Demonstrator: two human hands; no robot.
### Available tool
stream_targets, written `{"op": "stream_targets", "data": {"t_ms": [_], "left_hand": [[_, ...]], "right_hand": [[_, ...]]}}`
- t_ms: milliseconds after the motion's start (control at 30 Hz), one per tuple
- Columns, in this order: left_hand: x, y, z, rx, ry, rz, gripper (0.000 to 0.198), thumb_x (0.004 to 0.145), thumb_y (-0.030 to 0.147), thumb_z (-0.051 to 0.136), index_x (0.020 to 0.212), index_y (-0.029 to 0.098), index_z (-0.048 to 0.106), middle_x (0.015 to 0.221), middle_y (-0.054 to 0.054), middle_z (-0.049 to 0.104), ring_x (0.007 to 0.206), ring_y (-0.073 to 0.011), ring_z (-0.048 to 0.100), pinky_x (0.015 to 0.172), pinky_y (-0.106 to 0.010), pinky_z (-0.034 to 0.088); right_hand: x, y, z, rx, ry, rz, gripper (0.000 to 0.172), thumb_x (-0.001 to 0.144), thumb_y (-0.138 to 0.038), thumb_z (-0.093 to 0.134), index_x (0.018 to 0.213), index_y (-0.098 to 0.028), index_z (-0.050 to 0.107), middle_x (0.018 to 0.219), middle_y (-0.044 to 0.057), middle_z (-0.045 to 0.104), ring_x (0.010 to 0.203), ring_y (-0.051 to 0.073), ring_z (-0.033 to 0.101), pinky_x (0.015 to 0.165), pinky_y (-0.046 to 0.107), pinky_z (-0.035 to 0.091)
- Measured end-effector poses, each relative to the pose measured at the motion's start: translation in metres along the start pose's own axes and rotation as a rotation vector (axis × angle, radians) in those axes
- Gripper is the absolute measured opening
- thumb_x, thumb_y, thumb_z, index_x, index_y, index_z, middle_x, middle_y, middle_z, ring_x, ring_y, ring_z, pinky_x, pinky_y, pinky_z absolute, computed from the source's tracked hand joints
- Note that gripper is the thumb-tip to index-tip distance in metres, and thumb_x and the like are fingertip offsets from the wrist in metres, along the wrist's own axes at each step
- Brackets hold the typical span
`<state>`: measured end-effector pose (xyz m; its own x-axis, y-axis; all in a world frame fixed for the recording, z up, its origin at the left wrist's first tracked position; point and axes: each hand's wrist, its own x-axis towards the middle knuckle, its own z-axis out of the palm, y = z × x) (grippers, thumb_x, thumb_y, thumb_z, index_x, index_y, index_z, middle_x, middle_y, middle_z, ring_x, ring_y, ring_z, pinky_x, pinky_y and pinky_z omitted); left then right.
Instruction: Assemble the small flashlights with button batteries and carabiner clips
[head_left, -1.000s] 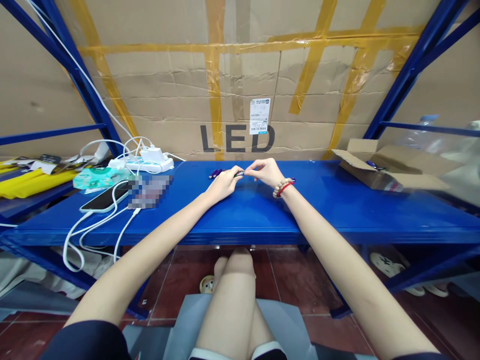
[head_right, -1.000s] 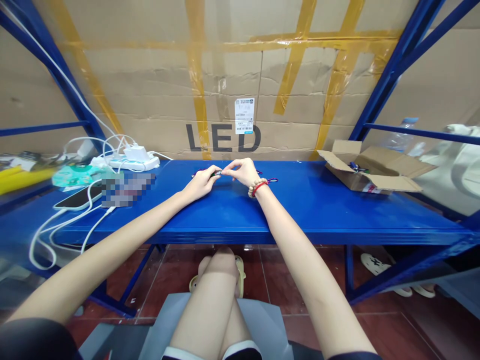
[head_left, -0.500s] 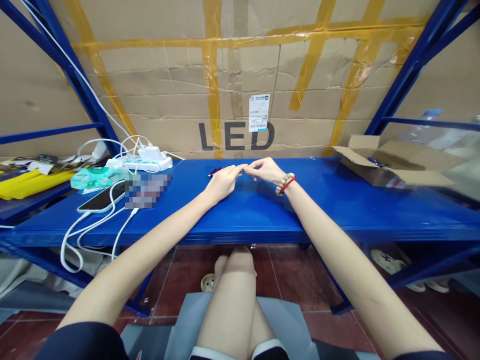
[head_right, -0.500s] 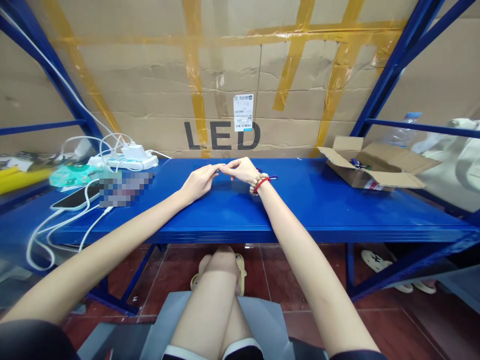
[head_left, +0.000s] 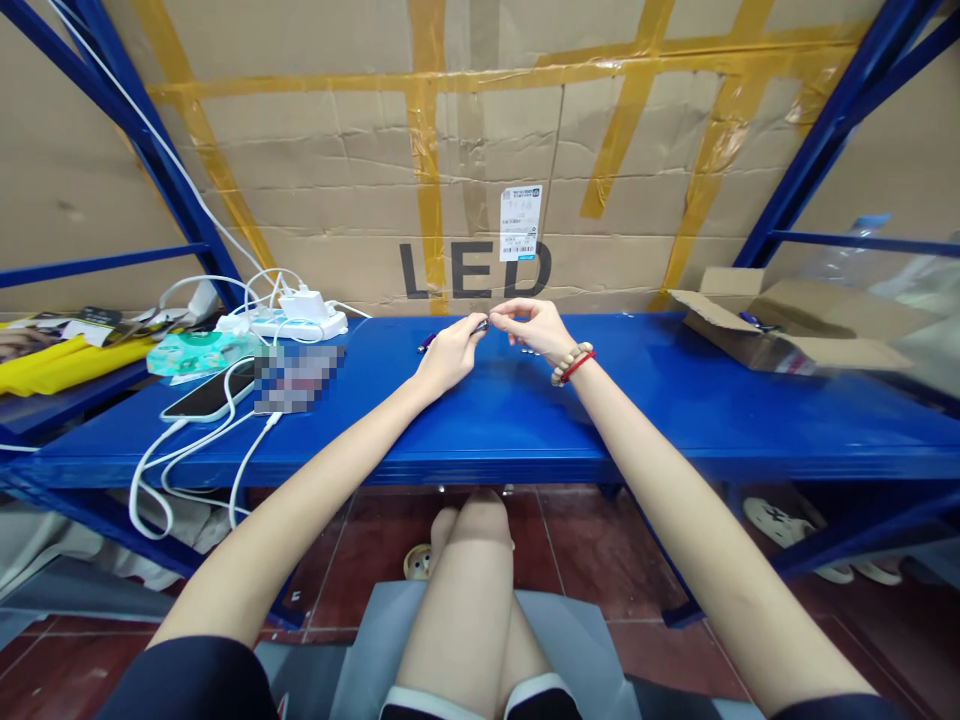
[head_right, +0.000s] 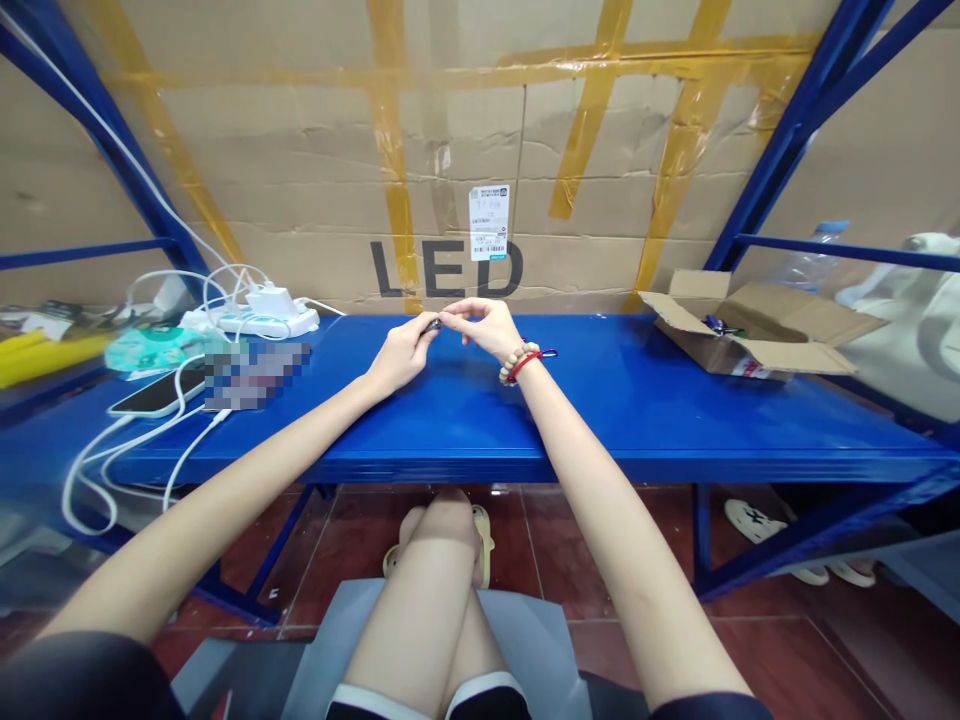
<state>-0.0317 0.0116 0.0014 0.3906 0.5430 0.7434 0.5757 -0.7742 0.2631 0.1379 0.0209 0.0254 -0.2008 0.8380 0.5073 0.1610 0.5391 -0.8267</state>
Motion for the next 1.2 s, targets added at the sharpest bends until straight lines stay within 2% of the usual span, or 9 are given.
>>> {"op": "stream_targets", "data": {"t_ms": [100, 200, 333, 533, 700, 833, 900, 967, 1200], "left_hand": [[0.000, 0.000, -0.001, -0.128, -0.078, -0.065, 0.025, 0.090, 0.024, 0.041, 0.106, 0.013, 0.057, 0.094, -0.007, 0.065, 0.085, -0.0173, 0.060, 0.078, -0.027, 0.044], [0.001, -0.003, 0.000, -0.317, -0.170, -0.122, 0.026, 0.090, 0.033, 0.042, 0.095, 0.013, 0.057, 0.080, -0.003, 0.061, 0.073, -0.0140, 0.056, 0.071, -0.024, 0.042], [0.004, -0.005, 0.000, -0.604, -0.308, -0.198, 0.027, 0.087, 0.039, 0.046, 0.085, 0.014, 0.053, 0.060, 0.003, 0.047, 0.054, -0.0079, 0.041, 0.055, -0.021, 0.034], [0.005, -0.005, -0.011, -0.850, -0.531, -0.390, 0.027, 0.083, 0.039, 0.053, 0.086, 0.013, 0.053, 0.060, 0.002, 0.048, 0.045, -0.0047, 0.028, 0.045, -0.021, 0.018], [0.007, -0.004, -0.022, -0.949, -0.635, -0.438, 0.026, 0.081, 0.038, 0.058, 0.084, 0.013, 0.054, 0.061, 0.001, 0.051, 0.048, -0.0056, 0.031, 0.046, -0.020, 0.021], [0.006, 0.000, -0.025, -0.904, -0.720, -0.396, 0.028, 0.086, 0.039, 0.053, 0.093, 0.012, 0.057, 0.067, -0.002, 0.057, 0.049, -0.0054, 0.032, 0.048, -0.021, 0.024], [0.006, 0.003, -0.025, -0.871, -0.737, -0.354, 0.032, 0.088, 0.040, 0.049, 0.099, 0.012, 0.058, 0.073, -0.005, 0.062, 0.049, -0.0052, 0.032, 0.050, -0.022, 0.026], [0.006, 0.006, -0.024, -0.837, -0.702, -0.319, 0.033, 0.088, 0.041, 0.049, 0.099, 0.011, 0.059, 0.075, -0.006, 0.064, 0.049, -0.0051, 0.033, 0.051, -0.022, 0.028], [0.004, 0.012, -0.016, -0.777, -0.576, -0.311, 0.034, 0.084, 0.045, 0.052, 0.083, 0.011, 0.056, 0.067, -0.004, 0.063, 0.049, -0.0058, 0.039, 0.050, -0.021, 0.030]], "right_hand": [[0.000, 0.000, -0.003, 0.013, -0.023, -0.054, 0.050, 0.055, -0.048, 0.076, 0.089, -0.012, 0.070, 0.078, 0.005, 0.067, 0.049, 0.006, 0.050, 0.042, 0.020, 0.038], [-0.001, -0.001, -0.005, -0.024, -0.090, -0.064, 0.044, 0.055, -0.046, 0.076, 0.082, -0.011, 0.071, 0.078, 0.007, 0.068, 0.049, 0.007, 0.051, 0.043, 0.021, 0.040], [0.000, -0.002, -0.008, -0.043, -0.133, -0.089, 0.036, 0.054, -0.043, 0.076, 0.071, -0.012, 0.071, 0.077, 0.007, 0.068, 0.049, 0.007, 0.052, 0.044, 0.022, 0.042], [-0.002, -0.007, -0.016, -0.113, -0.272, -0.060, 0.029, 0.059, -0.039, 0.074, 0.071, -0.013, 0.072, 0.071, 0.005, 0.068, 0.048, 0.007, 0.051, 0.045, 0.022, 0.042], [-0.003, -0.010, -0.017, -0.135, -0.313, -0.046, 0.032, 0.058, -0.039, 0.074, 0.078, -0.013, 0.073, 0.066, 0.004, 0.067, 0.047, 0.007, 0.050, 0.044, 0.021, 0.041], [-0.004, -0.009, -0.016, -0.133, -0.309, -0.034, 0.032, 0.056, -0.040, 0.074, 0.071, -0.012, 0.071, 0.059, 0.003, 0.065, 0.045, 0.007, 0.049, 0.043, 0.021, 0.039], [-0.003, -0.009, -0.017, -0.141, -0.300, -0.019, 0.031, 0.055, -0.040, 0.075, 0.068, -0.012, 0.070, 0.056, 0.002, 0.063, 0.044, 0.006, 0.047, 0.042, 0.021, 0.038], [-0.004, -0.008, -0.018, -0.148, -0.290, -0.013, 0.030, 0.056, -0.040, 0.074, 0.068, -0.013, 0.070, 0.056, 0.001, 0.062, 0.043, 0.006, 0.047, 0.041, 0.020, 0.037], [-0.003, -0.005, -0.020, -0.202, -0.314, -0.010, 0.026, 0.060, -0.038, 0.072, 0.069, -0.013, 0.069, 0.057, 0.001, 0.062, 0.044, 0.005, 0.045, 0.042, 0.020, 0.036]]}}
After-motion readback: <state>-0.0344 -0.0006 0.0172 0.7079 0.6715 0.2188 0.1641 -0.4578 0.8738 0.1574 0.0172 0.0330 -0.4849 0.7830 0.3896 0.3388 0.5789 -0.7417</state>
